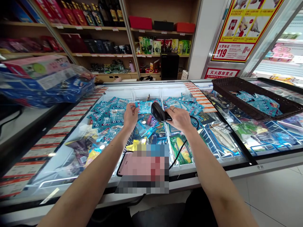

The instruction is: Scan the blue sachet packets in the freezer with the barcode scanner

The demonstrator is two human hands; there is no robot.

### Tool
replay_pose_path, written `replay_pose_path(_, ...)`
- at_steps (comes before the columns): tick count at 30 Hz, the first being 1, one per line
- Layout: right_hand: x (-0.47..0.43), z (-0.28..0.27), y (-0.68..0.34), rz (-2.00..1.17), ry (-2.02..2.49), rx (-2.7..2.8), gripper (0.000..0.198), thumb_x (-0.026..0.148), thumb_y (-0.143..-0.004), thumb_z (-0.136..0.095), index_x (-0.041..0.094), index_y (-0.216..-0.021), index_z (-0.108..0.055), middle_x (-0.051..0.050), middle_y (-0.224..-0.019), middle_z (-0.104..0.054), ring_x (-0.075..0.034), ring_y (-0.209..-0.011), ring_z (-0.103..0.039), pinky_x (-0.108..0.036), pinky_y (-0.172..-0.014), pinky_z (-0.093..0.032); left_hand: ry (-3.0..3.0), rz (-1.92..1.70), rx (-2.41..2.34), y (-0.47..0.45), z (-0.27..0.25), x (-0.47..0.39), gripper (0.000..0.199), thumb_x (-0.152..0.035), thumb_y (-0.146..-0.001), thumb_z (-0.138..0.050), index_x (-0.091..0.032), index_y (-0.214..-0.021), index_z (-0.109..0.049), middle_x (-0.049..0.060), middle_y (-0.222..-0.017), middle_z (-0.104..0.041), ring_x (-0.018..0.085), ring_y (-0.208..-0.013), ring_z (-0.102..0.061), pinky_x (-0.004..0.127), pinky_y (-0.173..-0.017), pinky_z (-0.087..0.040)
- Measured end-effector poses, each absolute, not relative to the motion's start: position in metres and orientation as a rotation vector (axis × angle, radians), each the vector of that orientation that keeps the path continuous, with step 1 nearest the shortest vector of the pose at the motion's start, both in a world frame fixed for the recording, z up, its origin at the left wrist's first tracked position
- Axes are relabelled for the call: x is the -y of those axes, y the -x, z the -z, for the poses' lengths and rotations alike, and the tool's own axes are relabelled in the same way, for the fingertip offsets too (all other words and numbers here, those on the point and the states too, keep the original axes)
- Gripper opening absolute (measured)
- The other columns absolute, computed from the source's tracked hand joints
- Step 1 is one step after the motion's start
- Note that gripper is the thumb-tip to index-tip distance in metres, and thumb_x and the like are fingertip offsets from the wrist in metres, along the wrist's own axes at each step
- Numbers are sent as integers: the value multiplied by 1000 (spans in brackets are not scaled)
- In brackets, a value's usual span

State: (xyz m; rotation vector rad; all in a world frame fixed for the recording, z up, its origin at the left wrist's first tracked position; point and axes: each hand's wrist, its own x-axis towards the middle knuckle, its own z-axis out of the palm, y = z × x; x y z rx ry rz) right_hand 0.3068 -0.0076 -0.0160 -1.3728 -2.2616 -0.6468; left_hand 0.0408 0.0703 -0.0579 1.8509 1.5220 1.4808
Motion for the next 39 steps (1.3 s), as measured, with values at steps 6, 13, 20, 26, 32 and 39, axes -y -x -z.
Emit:
replay_pose_path(6, 8, 15, -306, 650, 1344, 2273, 28, 37, -86, -57, 21, -110, -61, -6, -100, -66, -19, -81, -60, -30, -68, -36, -1855, -1483, -1531, -41, 59, -71, 24, -32, -87, -47, -20, -108, -46, 1, -76, -60, 15, -66, -56, 29, -64, -42)
replay_pose_path(13, 7, 16, -308, 647, 1352, 2258, 30, 36, -86, -58, 21, -111, -61, -6, -103, -66, -19, -83, -60, -29, -68, -37, -1842, -1513, -1502, -41, 61, -72, 26, -31, -88, -49, -19, -111, -46, 2, -76, -60, 16, -69, -58, 30, -67, -45)
replay_pose_path(20, 8, 18, -316, 679, 1410, 2141, 29, 34, -86, -57, 22, -112, -62, -5, -99, -67, -20, -82, -60, -30, -67, -36, -1854, -1755, -1640, -42, 48, -59, 43, -27, -90, -46, -16, -132, -40, 14, -111, -56, 24, -109, -55, 40, -97, -42)
replay_pose_path(26, 8, 19, -326, 740, 1489, 1978, 27, 36, -85, -57, 22, -107, -64, -6, -92, -67, -20, -78, -60, -29, -63, -35, -2468, -1458, -1511, -54, 39, -45, 43, -28, -89, -47, -25, -132, -47, 11, -143, -42, 27, -137, -31, 51, -114, -19)
replay_pose_path(32, 6, 22, -330, 750, 1519, 1949, 29, 37, -85, -56, 21, -108, -64, -6, -91, -67, -20, -76, -59, -29, -62, -33, -2716, -978, -1542, -59, 51, -47, 31, -35, -92, -41, -20, -84, -67, 11, -90, -67, 26, -95, -61, 50, -99, -35)
replay_pose_path(39, 6, 23, -332, 684, 1645, 1903, 30, 39, -85, -54, 21, -109, -63, -7, -96, -66, -20, -79, -58, -28, -61, -30, -2878, -872, -1392, -57, 44, -43, 43, -35, -96, -33, -22, -133, -50, 9, -136, -54, 24, -129, -46, 47, -109, -28)
